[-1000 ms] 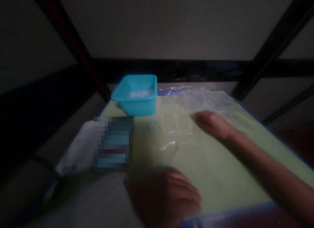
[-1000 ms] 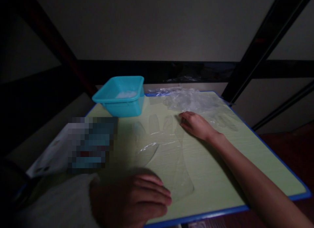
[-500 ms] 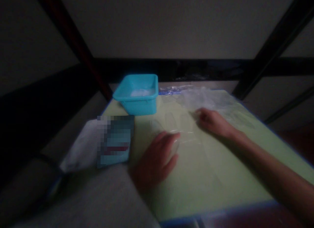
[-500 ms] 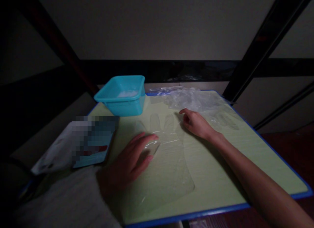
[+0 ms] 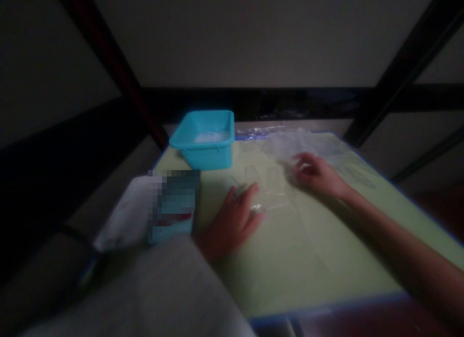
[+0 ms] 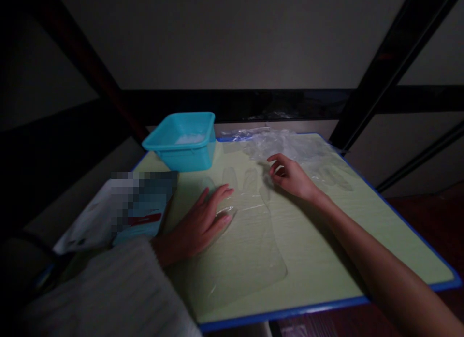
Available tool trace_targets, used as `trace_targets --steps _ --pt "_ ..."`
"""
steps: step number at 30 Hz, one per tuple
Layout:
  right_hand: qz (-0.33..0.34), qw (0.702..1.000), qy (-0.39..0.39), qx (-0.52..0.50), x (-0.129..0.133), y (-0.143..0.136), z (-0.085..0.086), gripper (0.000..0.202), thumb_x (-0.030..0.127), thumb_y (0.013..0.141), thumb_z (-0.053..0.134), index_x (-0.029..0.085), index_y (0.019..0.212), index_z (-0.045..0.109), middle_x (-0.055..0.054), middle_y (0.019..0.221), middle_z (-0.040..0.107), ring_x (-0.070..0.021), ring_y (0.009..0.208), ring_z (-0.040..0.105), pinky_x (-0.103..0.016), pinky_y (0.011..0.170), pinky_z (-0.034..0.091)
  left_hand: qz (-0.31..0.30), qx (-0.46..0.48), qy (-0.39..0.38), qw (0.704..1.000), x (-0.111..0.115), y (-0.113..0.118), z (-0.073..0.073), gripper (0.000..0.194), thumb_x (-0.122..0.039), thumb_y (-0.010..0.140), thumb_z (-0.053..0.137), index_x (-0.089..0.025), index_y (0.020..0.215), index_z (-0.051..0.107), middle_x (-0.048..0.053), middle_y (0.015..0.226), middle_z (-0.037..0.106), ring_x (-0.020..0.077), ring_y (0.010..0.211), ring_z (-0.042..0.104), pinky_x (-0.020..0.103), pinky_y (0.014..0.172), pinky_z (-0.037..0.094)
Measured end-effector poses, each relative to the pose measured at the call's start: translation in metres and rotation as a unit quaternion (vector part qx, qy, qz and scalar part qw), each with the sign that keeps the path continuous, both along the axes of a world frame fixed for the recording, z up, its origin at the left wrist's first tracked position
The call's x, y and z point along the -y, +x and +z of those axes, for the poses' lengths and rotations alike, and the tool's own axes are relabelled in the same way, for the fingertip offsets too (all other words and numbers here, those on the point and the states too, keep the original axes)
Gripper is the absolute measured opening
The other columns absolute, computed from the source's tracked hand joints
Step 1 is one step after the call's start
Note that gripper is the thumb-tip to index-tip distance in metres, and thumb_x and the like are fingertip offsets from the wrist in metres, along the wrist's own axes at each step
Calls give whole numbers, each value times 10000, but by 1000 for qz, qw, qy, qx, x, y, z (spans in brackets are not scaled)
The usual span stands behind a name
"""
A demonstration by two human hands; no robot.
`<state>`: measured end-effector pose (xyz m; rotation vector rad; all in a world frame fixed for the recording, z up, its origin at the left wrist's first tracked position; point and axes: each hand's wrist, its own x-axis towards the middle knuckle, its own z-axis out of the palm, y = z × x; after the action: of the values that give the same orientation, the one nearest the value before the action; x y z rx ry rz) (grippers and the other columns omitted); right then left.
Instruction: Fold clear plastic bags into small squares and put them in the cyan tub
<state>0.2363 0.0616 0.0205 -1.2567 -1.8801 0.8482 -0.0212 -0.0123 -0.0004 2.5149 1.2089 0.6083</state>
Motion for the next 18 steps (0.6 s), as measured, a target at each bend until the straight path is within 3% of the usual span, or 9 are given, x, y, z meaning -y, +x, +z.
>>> trace_targets --steps 10,16,18 --pt "19 990 -36 -138 9 -16 -1 381 221 706 644 223 1052 484 -13 888 577 -124 631 588 -281 590 490 2 33 9 999 4 2 0 409 -224 914 412 -133 1300 314 175 1314 507 267 1244 462 524 1091 272" --pt "113 974 -75 -180 15 -25 -4 453 268 727 668 236 1127 457 -22 922 599 -147 718 620 -340 692 505 -5 25 21 999 4 1 -2 412 -225 919 407 -113 1301 302 186 1278 521 270 1210 485 521 1067 303" --pt "103 974 -82 -186 15 -25 -3 435 283 739 662 238 1125 468 -23 924 605 -148 716 614 -346 697 504 -8 21 23 999 4 1 -2 418 -227 921 409 -113 1305 290 187 1283 515 272 1210 483 522 1066 304"
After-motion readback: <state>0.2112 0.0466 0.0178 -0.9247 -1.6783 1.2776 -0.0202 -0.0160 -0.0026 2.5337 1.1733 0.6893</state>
